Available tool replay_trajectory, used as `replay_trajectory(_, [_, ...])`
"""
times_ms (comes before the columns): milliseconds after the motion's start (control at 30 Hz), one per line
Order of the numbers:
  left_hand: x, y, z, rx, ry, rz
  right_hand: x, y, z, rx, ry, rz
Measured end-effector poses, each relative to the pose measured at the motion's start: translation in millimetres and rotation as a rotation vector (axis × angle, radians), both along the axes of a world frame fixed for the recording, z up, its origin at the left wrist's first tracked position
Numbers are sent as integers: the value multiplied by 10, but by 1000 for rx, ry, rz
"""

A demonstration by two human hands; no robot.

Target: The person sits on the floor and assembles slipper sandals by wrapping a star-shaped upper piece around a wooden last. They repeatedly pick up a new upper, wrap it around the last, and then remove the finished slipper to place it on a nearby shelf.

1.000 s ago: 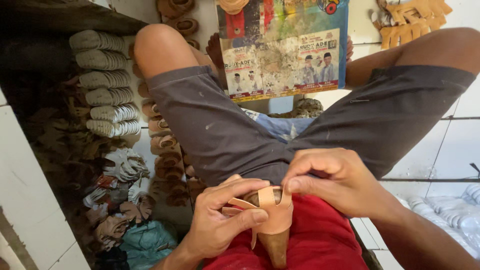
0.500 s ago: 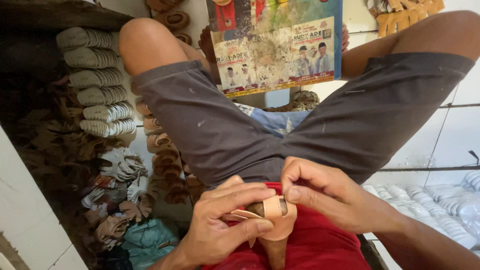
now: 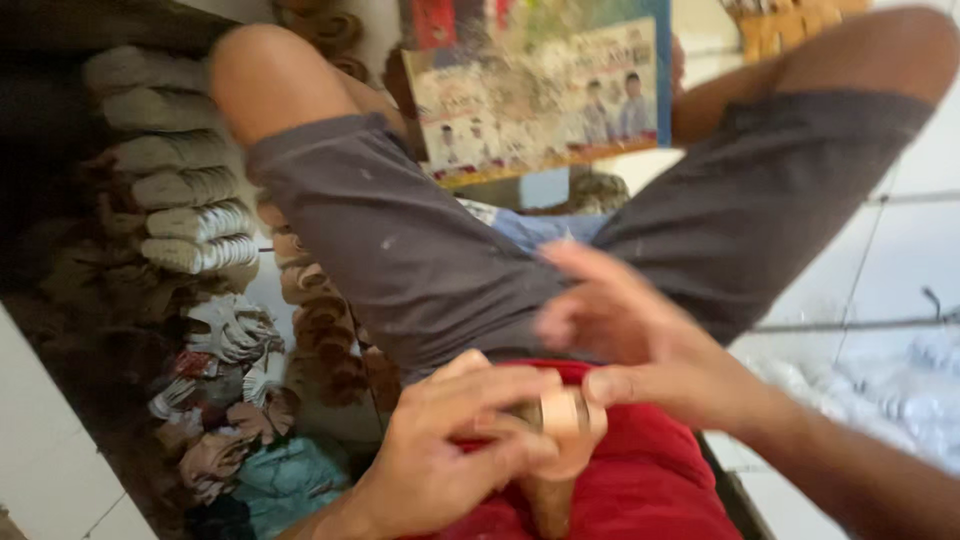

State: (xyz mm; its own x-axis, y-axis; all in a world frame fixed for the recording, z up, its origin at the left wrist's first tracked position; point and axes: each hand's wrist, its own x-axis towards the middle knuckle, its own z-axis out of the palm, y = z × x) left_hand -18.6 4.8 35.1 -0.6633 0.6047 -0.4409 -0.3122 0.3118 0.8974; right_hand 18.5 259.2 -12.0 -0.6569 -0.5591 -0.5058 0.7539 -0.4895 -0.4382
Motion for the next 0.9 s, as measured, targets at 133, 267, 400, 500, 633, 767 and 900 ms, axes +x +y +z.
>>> replay_trajectory(133, [78, 72, -45, 194, -529, 337, 238, -24, 171, 376, 226, -152])
replay_trajectory(267, [127, 140, -199, 215, -461, 415, 318, -104, 117, 396, 353, -142])
replay_trajectory(400, [199, 139, -307, 289, -475, 429, 312, -58, 56, 454, 373, -105])
replay_trajectory(500, [256, 43, -293, 296, -506, 407, 306, -29, 34, 522, 330, -72])
replay_trajectory(633, [313, -20, -357, 218, -347, 364, 317, -5, -4, 551, 369, -56])
replay_trajectory(767, [376, -56, -521, 336, -436, 316, 369, 35, -62, 525, 427, -58])
replay_trajectory(900, [328, 50, -762, 790, -894, 226, 449, 84, -60, 480, 433, -83])
